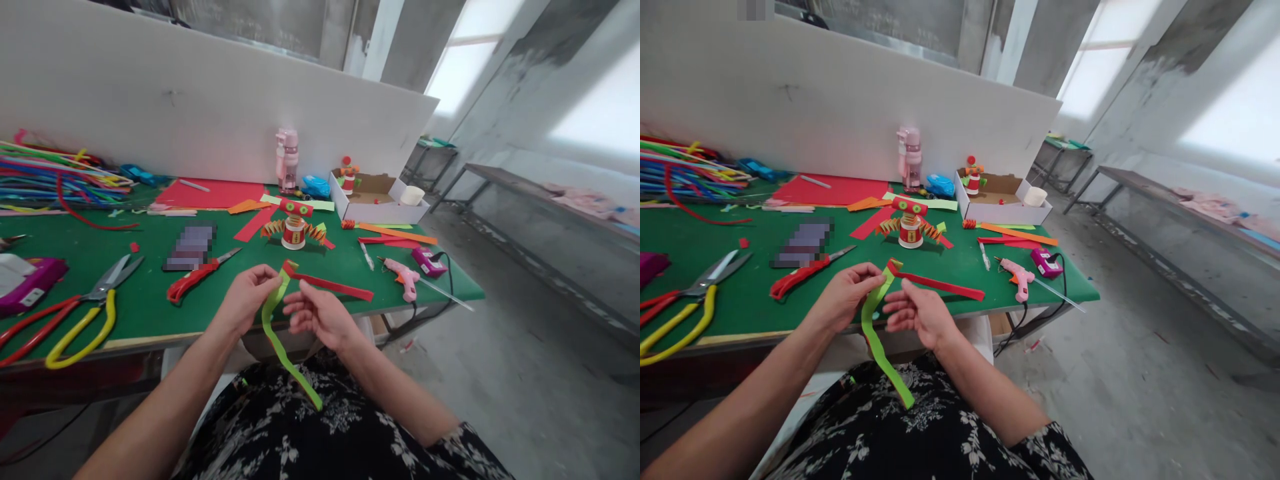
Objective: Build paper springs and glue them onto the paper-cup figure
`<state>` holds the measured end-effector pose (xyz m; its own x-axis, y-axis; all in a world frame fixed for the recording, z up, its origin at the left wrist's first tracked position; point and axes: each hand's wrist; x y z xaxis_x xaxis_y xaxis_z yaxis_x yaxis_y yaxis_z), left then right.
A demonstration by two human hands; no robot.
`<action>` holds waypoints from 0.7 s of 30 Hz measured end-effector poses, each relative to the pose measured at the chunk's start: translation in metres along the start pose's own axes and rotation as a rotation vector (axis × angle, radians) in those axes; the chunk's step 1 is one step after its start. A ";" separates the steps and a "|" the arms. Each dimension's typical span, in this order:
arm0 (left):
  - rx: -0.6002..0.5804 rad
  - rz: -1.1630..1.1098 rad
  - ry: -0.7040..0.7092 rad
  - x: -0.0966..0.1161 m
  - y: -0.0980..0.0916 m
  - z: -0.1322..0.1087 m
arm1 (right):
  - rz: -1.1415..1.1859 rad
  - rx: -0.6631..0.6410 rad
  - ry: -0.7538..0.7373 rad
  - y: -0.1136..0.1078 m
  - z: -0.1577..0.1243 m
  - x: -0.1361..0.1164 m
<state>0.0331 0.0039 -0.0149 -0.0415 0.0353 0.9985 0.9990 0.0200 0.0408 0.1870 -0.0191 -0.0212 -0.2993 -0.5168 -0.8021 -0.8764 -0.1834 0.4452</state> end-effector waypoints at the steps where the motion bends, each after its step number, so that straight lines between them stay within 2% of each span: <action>1: 0.001 0.008 0.006 0.000 -0.001 0.000 | -0.138 0.007 -0.066 0.001 -0.006 0.000; 2: -0.002 0.012 0.007 0.000 -0.002 0.000 | -0.278 0.056 -0.184 0.001 -0.010 -0.002; 5: -0.017 0.006 0.003 0.002 -0.002 -0.002 | -0.620 0.341 -0.659 0.001 -0.014 -0.013; 7: -0.021 0.015 0.000 0.002 -0.002 -0.003 | -0.752 0.446 -0.823 -0.001 -0.008 -0.020; 9: -0.022 0.034 0.008 0.002 -0.001 -0.004 | -0.811 0.436 -0.829 -0.002 0.000 -0.024; 11: -0.031 0.050 0.030 0.000 -0.001 -0.005 | -0.825 0.378 -0.773 -0.002 0.008 -0.021; 15: -0.040 0.090 0.058 -0.001 -0.001 -0.007 | -0.764 0.278 -0.697 -0.001 0.013 -0.011; 21: -0.077 0.185 0.095 -0.001 -0.004 -0.008 | -0.751 0.261 -0.688 -0.005 0.009 -0.011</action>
<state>0.0294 -0.0040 -0.0159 0.1411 -0.0636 0.9880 0.9880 -0.0541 -0.1446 0.1910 -0.0047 -0.0186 0.2767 0.2567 -0.9260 -0.9552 -0.0319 -0.2942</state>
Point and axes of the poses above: each hand's wrist, its own z-axis towards the middle knuckle, its own y-axis out of the palm, x = y × z, and after that the axes turned 3 degrees about y, right-handed
